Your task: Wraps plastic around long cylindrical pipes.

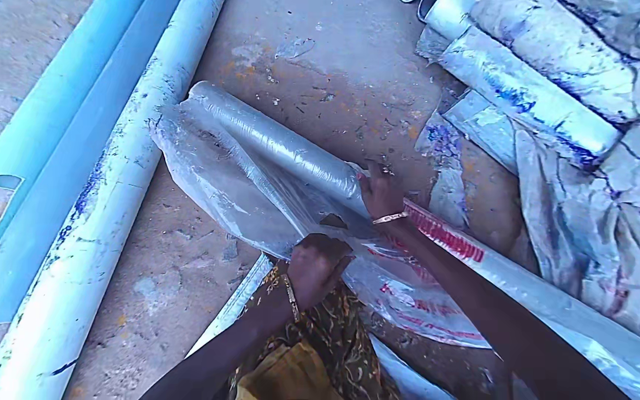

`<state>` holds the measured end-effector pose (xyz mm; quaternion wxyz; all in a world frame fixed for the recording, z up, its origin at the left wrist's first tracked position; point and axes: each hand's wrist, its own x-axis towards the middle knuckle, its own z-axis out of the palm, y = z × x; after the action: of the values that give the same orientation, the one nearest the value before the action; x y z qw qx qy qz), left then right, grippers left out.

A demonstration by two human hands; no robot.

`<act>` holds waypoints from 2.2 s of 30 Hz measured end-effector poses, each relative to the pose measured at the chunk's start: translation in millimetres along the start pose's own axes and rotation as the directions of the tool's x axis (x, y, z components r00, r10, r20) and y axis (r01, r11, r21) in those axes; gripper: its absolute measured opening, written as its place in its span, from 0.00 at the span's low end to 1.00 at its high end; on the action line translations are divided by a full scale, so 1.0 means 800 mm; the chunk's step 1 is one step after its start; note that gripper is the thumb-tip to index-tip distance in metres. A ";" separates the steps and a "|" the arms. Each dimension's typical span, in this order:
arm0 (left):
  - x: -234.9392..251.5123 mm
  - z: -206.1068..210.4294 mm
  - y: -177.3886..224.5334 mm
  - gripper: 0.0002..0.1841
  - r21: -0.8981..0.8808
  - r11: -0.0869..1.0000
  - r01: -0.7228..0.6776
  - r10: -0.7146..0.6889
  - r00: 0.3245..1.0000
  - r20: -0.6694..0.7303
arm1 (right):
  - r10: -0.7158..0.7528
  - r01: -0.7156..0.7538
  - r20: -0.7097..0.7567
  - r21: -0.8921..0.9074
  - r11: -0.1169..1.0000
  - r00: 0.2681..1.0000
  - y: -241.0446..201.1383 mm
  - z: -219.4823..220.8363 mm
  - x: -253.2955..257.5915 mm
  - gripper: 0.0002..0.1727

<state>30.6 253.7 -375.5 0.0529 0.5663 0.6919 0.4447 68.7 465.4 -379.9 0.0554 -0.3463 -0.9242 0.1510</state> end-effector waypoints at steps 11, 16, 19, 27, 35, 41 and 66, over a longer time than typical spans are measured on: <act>-0.064 0.005 0.068 0.12 0.062 0.991 0.123 -0.115 0.987 -0.113 | 0.170 -0.139 0.195 -0.162 0.977 0.966 -0.043 0.039 0.079 0.43; -0.120 -0.021 0.097 0.11 -0.012 0.981 0.196 -0.196 0.981 -0.011 | 0.273 -0.242 0.187 -0.174 0.955 0.944 -0.042 0.029 0.101 0.46; -0.144 -0.027 0.083 0.12 0.043 0.988 0.150 -0.153 0.984 0.094 | 0.255 -0.238 0.193 -0.105 0.966 0.948 -0.041 0.038 0.104 0.45; -0.159 -0.070 0.074 0.52 -0.386 0.898 0.209 -0.124 0.964 0.235 | 0.050 -0.077 0.075 0.418 0.905 0.996 0.116 -0.074 -0.025 0.29; 0.060 -0.053 0.098 0.24 0.258 0.942 -0.216 0.113 0.925 0.363 | -0.025 0.001 0.180 0.128 0.992 0.983 0.182 -0.115 -0.314 0.59; 0.158 0.236 0.132 0.38 0.304 0.953 -0.013 -0.258 0.493 0.831 | 0.148 -0.148 -0.008 -0.116 0.982 0.989 0.177 -0.004 -0.333 0.32; 0.135 0.323 0.092 0.43 0.256 0.901 -0.349 0.098 0.742 0.663 | 0.244 -0.166 -0.327 0.249 0.954 0.913 0.261 -0.143 -0.390 0.28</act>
<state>195.8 484.6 -433.9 0.1229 0.7626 0.6282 0.0936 458.1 437.4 -336.9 0.2420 -0.4554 -0.8353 0.1904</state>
